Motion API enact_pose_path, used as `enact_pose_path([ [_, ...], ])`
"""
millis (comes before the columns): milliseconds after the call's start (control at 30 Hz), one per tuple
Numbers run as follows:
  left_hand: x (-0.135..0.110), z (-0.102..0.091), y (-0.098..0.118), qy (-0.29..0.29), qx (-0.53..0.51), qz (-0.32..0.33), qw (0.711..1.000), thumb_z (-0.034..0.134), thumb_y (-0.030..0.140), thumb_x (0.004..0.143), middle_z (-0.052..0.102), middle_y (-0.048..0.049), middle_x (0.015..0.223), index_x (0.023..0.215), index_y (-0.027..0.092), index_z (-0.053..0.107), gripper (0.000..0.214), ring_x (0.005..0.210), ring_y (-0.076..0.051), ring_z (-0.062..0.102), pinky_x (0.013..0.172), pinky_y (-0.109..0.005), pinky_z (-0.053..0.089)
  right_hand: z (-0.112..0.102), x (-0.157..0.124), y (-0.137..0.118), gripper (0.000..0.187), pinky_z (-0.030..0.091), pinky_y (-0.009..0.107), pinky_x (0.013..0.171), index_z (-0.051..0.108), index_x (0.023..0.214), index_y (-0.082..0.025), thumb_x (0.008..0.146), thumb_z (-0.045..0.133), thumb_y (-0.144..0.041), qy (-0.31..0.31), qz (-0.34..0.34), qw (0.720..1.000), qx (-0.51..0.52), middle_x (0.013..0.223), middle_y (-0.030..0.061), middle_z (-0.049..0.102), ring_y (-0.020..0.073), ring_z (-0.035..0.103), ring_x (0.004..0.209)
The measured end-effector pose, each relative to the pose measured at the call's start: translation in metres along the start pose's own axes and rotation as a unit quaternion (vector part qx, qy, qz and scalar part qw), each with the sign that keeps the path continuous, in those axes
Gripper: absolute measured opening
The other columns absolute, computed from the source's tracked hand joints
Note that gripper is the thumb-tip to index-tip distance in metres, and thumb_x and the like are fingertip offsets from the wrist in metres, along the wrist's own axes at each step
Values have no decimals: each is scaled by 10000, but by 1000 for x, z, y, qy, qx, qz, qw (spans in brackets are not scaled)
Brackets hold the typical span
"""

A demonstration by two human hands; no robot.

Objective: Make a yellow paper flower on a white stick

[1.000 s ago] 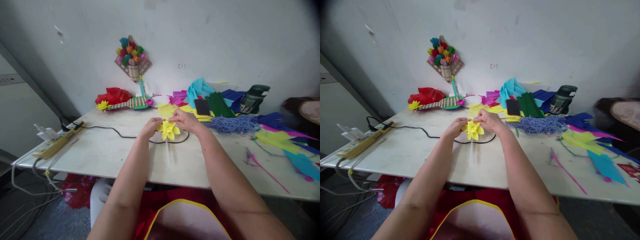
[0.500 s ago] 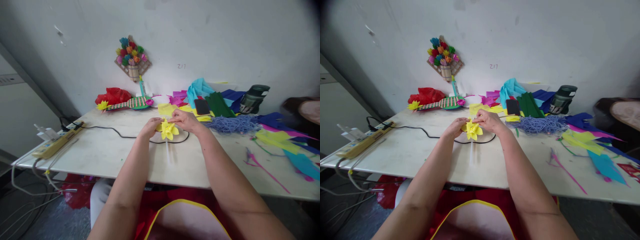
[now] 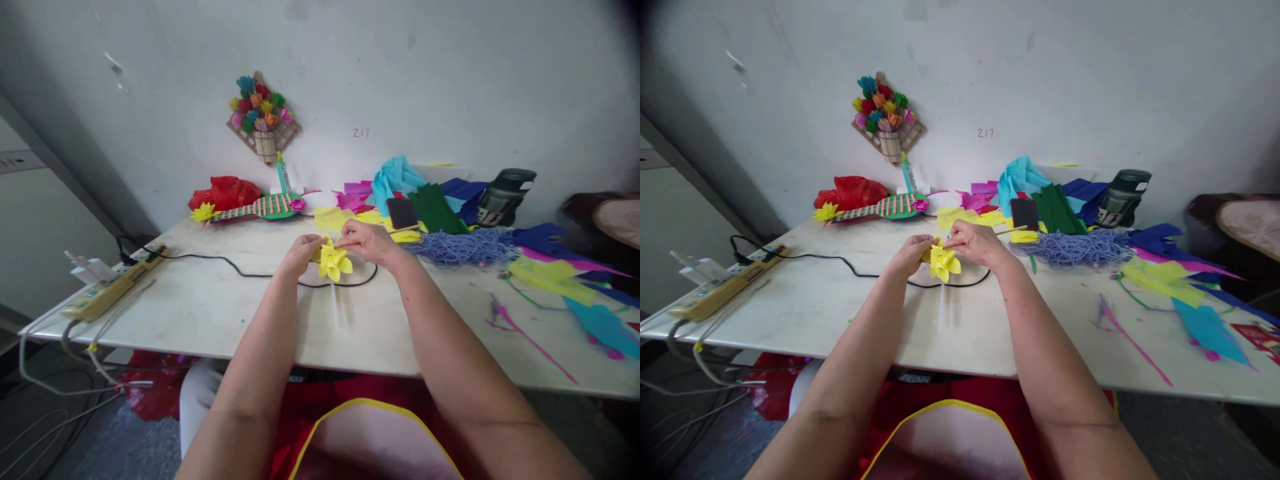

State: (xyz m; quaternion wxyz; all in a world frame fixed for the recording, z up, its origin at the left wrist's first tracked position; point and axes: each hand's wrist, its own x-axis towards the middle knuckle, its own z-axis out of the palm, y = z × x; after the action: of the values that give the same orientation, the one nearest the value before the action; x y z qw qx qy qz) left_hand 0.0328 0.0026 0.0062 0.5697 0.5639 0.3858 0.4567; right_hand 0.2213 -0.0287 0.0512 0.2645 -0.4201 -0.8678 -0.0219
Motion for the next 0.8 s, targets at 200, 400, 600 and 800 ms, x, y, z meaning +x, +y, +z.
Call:
enact_pose_path([
  [200, -1, 0, 2, 3, 11, 47, 999, 709, 483, 584, 517, 30, 517, 624, 138, 540, 386, 453, -60, 451, 454, -195, 307, 2, 0, 2, 217, 365, 236, 651, 716, 952, -294, 840, 531, -309, 7, 4, 1000, -19, 1005, 3, 649, 141, 573, 820],
  [400, -1, 1, 1, 1, 16, 68, 998, 704, 480, 601, 508, 29, 513, 614, 135, 529, 387, 455, -58, 444, 452, -190, 295, 5, 2, 6, 267, 363, 247, 636, 695, 1028, -319, 865, 485, -348, -6, 7, 999, -43, 965, 10, 642, 149, 572, 815],
  [600, -2, 2, 2, -14, 4, 51, 999, 714, 488, 580, 531, 22, 536, 632, 138, 533, 398, 470, -72, 475, 463, -200, 337, 2, 1, 5, 285, 323, 242, 595, 672, 1072, -371, 869, 476, -328, -37, 16, 997, -62, 873, -2, 639, 141, 562, 758],
  [800, -1, 3, 1, -4, -1, 25, 1000, 715, 465, 574, 505, 32, 500, 615, 141, 533, 374, 432, -59, 438, 437, -197, 304, 3, 0, 7, 270, 297, 230, 571, 694, 1033, -350, 866, 486, -311, -36, -12, 998, -42, 871, -8, 653, 126, 566, 753],
])
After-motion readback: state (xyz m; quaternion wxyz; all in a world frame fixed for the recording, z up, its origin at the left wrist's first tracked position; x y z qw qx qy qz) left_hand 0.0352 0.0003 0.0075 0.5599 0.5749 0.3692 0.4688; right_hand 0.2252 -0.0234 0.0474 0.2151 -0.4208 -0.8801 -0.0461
